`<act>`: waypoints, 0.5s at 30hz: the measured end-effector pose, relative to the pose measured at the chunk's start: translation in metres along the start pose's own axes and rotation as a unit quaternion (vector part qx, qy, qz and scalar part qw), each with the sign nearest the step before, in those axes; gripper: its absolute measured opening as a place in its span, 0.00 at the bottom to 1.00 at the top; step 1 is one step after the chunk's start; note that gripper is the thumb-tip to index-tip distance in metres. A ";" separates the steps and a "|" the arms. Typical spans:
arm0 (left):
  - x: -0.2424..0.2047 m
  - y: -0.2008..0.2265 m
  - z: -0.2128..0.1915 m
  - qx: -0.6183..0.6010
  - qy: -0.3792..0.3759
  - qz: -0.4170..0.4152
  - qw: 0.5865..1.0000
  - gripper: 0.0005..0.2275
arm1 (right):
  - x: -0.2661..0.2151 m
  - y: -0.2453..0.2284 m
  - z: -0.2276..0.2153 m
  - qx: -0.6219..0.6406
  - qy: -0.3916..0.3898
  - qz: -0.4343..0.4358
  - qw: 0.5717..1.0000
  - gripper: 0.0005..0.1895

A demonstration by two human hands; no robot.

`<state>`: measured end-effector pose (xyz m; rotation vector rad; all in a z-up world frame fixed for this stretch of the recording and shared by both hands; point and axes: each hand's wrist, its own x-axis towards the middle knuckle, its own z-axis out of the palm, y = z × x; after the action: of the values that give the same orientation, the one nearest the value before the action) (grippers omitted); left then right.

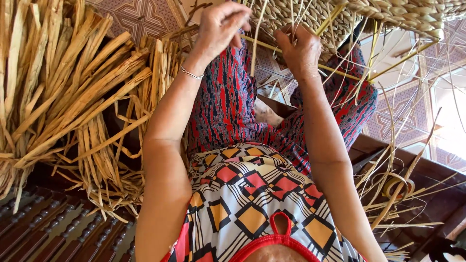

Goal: The person weaves a basket by hand, interlacing dried plant fibers and braiding strips around the frame.

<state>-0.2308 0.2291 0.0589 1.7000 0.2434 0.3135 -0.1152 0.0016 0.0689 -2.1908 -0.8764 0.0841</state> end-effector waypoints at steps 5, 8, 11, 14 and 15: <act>0.013 -0.049 0.007 0.081 0.014 -0.023 0.996 0.09 | -0.004 0.012 0.009 0.075 0.002 0.003 0.997 0.05; 0.027 -0.091 0.026 0.125 0.037 0.084 0.988 0.06 | -0.007 0.011 0.000 0.072 0.005 -0.018 0.997 0.04; 0.032 -0.087 0.022 0.184 0.062 0.079 0.978 0.04 | -0.009 0.007 -0.009 0.029 0.011 -0.009 0.999 0.05; 0.035 -0.081 0.015 0.253 0.046 0.084 0.963 0.06 | -0.013 0.004 -0.012 -0.046 0.035 -0.050 0.997 0.11; 0.037 -0.082 0.013 0.282 0.025 0.115 0.952 0.07 | -0.015 0.004 -0.012 -0.083 0.057 -0.099 0.990 0.17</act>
<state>-0.1903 0.2417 -0.0211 2.2955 0.1812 0.4929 -0.1205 -0.0166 0.0720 -2.2222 -1.0619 -0.2144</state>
